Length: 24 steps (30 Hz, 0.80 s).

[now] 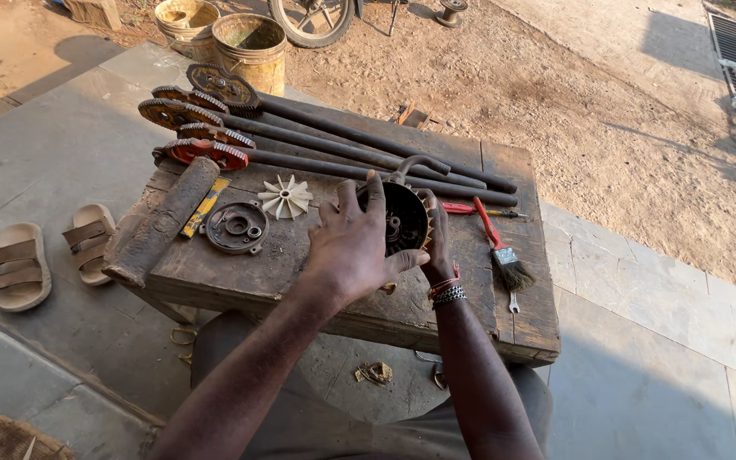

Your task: The person uses a screwdriver to tighten screws on a cylindrical metal housing, then picks up a motor assembly and fits it into the housing. The person rotates and aligns the components to assemble them on a wooden workbench.

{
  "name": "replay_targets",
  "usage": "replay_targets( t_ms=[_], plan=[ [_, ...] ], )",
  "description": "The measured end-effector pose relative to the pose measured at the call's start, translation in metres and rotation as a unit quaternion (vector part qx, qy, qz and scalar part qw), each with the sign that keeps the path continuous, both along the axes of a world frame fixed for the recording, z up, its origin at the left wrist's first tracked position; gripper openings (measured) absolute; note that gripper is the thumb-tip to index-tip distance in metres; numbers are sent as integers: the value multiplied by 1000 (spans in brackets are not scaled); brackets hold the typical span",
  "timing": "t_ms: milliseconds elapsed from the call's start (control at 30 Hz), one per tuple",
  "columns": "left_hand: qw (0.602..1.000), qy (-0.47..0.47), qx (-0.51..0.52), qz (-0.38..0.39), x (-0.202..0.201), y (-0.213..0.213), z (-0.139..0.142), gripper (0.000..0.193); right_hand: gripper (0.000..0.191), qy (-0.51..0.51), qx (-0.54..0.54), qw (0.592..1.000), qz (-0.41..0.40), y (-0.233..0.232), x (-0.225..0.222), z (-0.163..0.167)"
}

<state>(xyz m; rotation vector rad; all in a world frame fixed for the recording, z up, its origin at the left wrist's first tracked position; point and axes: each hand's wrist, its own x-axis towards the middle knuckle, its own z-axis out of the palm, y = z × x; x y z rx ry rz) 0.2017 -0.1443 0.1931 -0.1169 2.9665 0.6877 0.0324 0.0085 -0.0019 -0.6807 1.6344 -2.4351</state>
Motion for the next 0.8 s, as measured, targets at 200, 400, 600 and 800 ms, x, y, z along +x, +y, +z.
replay_targets(
  t_ms=[200,400,600,800],
  plan=[
    [994,107,34,13,-1,-18,-22,128,65,182,108,970,-116,-2,49,36],
    [970,167,175,-28,-33,-69,-44,76,94,326,141,918,-177,-22,142,90],
    [726,136,662,-126,-44,-37,-75,45,75,330,175,890,-261,-26,163,114],
    [646,191,736,64,-34,5,-87,41,84,220,118,962,-108,4,130,134]
  ],
)
